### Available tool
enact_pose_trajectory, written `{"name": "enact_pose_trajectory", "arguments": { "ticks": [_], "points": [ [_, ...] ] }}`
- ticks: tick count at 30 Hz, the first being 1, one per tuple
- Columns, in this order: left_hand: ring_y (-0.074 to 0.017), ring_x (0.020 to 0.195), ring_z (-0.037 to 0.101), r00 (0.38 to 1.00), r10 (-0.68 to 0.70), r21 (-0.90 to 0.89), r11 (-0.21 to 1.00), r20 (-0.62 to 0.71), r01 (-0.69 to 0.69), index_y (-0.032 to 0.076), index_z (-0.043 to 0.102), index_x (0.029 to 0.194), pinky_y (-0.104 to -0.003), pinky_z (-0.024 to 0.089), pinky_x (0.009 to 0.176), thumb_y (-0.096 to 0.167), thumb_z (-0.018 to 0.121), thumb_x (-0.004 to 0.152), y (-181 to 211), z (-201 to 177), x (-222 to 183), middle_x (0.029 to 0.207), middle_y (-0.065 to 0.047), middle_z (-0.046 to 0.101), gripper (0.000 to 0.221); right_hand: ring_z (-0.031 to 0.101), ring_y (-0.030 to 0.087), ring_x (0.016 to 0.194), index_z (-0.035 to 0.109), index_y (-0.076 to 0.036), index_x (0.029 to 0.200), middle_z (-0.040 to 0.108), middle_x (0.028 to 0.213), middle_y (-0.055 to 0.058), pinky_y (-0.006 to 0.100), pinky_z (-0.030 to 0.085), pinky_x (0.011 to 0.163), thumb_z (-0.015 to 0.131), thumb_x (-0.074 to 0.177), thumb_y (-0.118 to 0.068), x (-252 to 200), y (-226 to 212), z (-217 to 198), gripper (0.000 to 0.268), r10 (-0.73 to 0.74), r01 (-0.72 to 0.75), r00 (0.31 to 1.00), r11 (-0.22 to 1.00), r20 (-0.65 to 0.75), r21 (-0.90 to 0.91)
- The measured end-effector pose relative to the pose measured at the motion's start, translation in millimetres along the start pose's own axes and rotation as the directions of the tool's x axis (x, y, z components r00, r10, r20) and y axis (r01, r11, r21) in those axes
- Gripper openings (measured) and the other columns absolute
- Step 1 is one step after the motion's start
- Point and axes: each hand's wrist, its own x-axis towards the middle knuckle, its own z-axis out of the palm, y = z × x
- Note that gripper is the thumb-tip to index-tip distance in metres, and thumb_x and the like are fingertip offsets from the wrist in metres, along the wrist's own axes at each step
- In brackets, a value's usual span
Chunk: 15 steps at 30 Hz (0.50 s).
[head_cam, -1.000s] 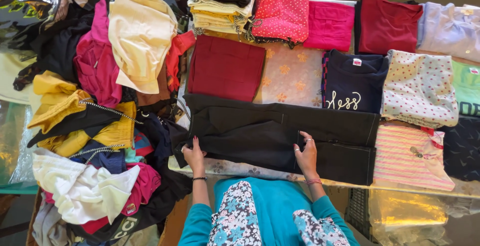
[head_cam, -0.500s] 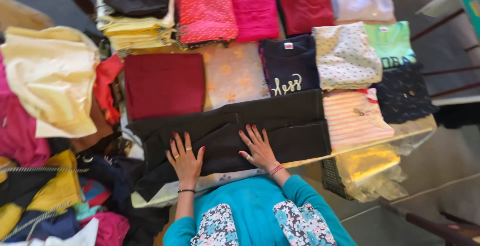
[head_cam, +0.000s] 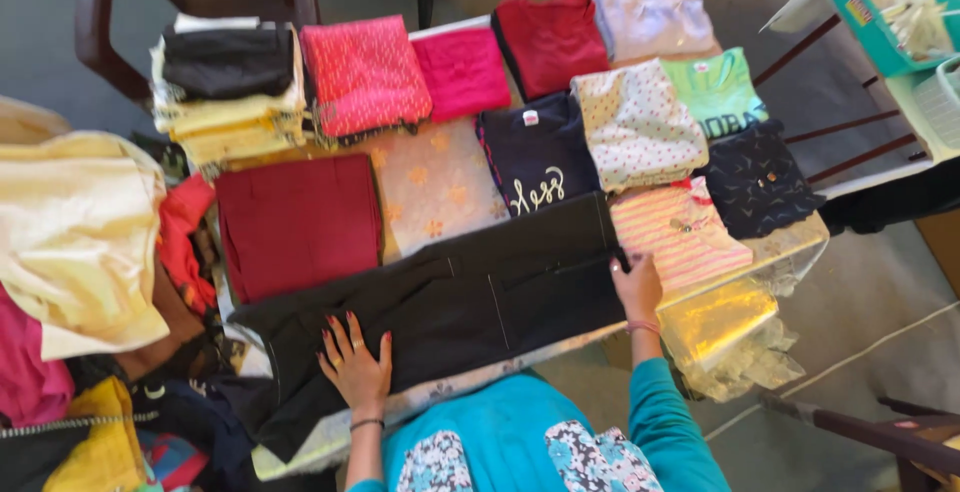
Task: The person is folding various garments, including t-shirts and trousers, and organizing them on a table.
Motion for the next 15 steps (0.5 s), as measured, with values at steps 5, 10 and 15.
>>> {"name": "enact_pose_trajectory", "arguments": {
  "ticks": [5, 10, 15],
  "points": [
    [-0.0358, 0.147, 0.038, 1.0, -0.019, 0.011, 1.0, -0.007, 0.019, 0.017, 0.047, 0.154, -0.059, 0.026, 0.12, 0.058, 0.056, 0.092, 3, 1, 3, 0.164, -0.013, 0.039, 0.075, 0.07, 0.039, 0.102, 0.06, 0.001, 0.121, 0.073, 0.108, 0.022, 0.047, 0.055, 0.084, 0.084, 0.079, -0.041, -1, 23, 15, 0.063, -0.061, 0.049, 0.994, 0.989, 0.086, 0.137],
    [-0.035, 0.148, 0.038, 0.999, -0.03, 0.01, 1.0, -0.031, 0.03, 0.016, 0.047, 0.154, -0.059, 0.026, 0.12, 0.057, 0.057, 0.091, 3, -3, 1, 0.164, -0.013, 0.038, 0.075, 0.073, 0.032, 0.107, 0.067, 0.001, 0.127, 0.077, 0.115, 0.019, 0.042, 0.054, 0.095, 0.083, 0.076, -0.042, 17, 22, 13, 0.068, -0.107, -0.125, 0.906, 0.858, 0.41, 0.499],
    [-0.0338, 0.148, 0.036, 0.999, -0.038, 0.009, 0.999, -0.005, 0.038, 0.017, 0.047, 0.153, -0.058, 0.026, 0.119, 0.057, 0.058, 0.089, 2, -3, 1, 0.164, -0.012, 0.037, 0.076, 0.067, 0.026, 0.108, 0.066, 0.006, 0.126, 0.071, 0.118, 0.02, 0.038, 0.051, 0.095, 0.087, 0.081, -0.035, 33, 16, 24, 0.064, -0.072, -0.047, 0.942, 0.938, 0.327, 0.343]
  ]
}}
